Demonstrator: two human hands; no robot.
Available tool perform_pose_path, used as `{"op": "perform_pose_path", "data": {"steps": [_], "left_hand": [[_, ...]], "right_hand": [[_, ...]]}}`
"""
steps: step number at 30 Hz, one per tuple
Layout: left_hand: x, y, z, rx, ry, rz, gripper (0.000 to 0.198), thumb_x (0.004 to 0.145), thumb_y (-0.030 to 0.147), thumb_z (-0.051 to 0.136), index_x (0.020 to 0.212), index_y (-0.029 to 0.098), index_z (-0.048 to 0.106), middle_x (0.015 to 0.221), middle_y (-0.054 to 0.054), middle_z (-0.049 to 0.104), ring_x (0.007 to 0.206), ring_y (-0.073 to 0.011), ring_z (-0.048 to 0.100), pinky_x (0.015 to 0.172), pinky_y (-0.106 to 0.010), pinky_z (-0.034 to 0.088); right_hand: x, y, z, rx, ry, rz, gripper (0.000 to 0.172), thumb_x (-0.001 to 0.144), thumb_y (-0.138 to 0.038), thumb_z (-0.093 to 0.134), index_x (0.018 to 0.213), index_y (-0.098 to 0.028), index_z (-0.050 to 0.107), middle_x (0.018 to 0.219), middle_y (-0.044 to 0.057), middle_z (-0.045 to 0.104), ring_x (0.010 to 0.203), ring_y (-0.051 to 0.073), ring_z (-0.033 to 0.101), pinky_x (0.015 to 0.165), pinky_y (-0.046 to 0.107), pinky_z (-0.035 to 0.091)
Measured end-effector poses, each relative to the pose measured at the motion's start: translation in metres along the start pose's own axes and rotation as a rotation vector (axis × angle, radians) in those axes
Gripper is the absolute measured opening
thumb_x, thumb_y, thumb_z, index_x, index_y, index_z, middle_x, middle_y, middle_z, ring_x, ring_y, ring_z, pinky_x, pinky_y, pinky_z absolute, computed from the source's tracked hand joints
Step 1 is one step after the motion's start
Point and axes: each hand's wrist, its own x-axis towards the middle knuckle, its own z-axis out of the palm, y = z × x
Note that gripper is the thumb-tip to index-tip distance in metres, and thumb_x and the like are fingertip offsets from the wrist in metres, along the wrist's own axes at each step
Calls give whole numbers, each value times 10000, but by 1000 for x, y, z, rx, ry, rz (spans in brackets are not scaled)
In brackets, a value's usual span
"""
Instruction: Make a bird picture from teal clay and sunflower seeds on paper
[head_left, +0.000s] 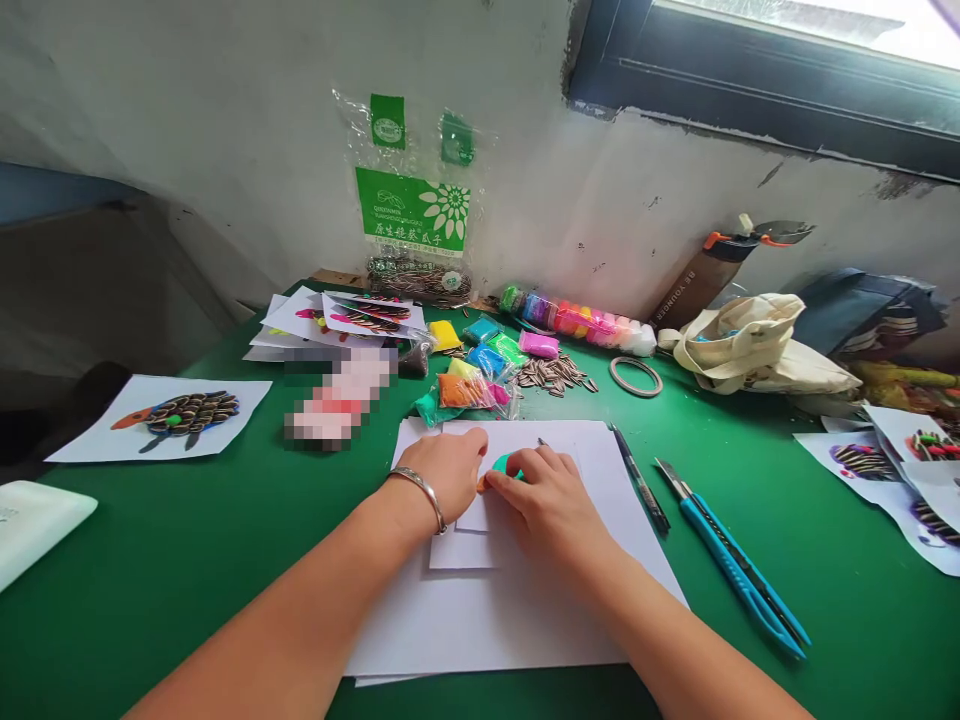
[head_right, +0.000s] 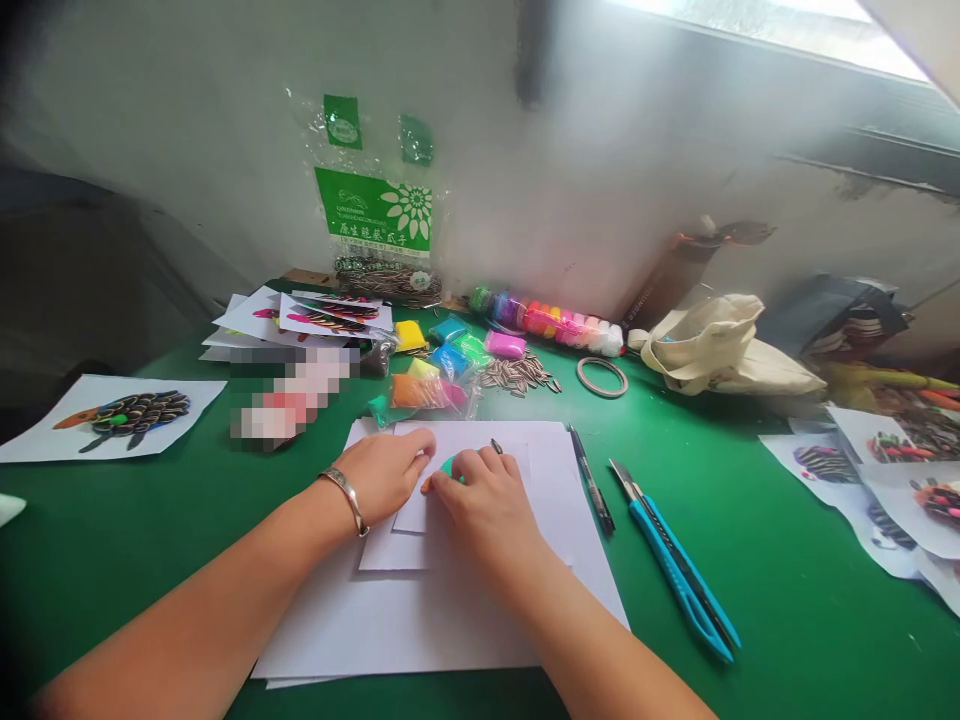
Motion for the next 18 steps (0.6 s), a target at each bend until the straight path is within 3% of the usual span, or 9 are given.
{"op": "perform_pose_path", "data": {"steps": [6, 12, 18], "left_hand": [[-1, 2, -2, -5, -12, -4, 241, 875, 269, 352, 982, 272, 568, 825, -59, 701, 770, -277, 652, 584, -327, 422], [-1, 3, -5, -13, -20, -12, 263, 889, 266, 338, 1005, 265, 573, 846, -71, 704, 791, -273, 654, 613, -330, 437], [-2, 2, -4, -21, -21, -5, 259, 891, 264, 345, 1012, 262, 574, 851, -73, 705, 795, -273, 655, 618, -329, 442]], "right_hand": [[-3, -4, -4, 16, 32, -32, 394, 765, -24, 503, 1044, -259, 650, 907, 55, 582, 778, 167, 454, 707, 310, 294], [-6, -8, -5, -73, -5, -133, 285, 829, -88, 493, 1038, -208, 644, 796, 52, 586, 735, 168, 435, 653, 309, 265], [-8, -6, -10, -43, 19, -142, 354, 815, -51, 475, 1092, -218, 621, 859, 57, 581, 774, 161, 457, 690, 308, 282]]}}
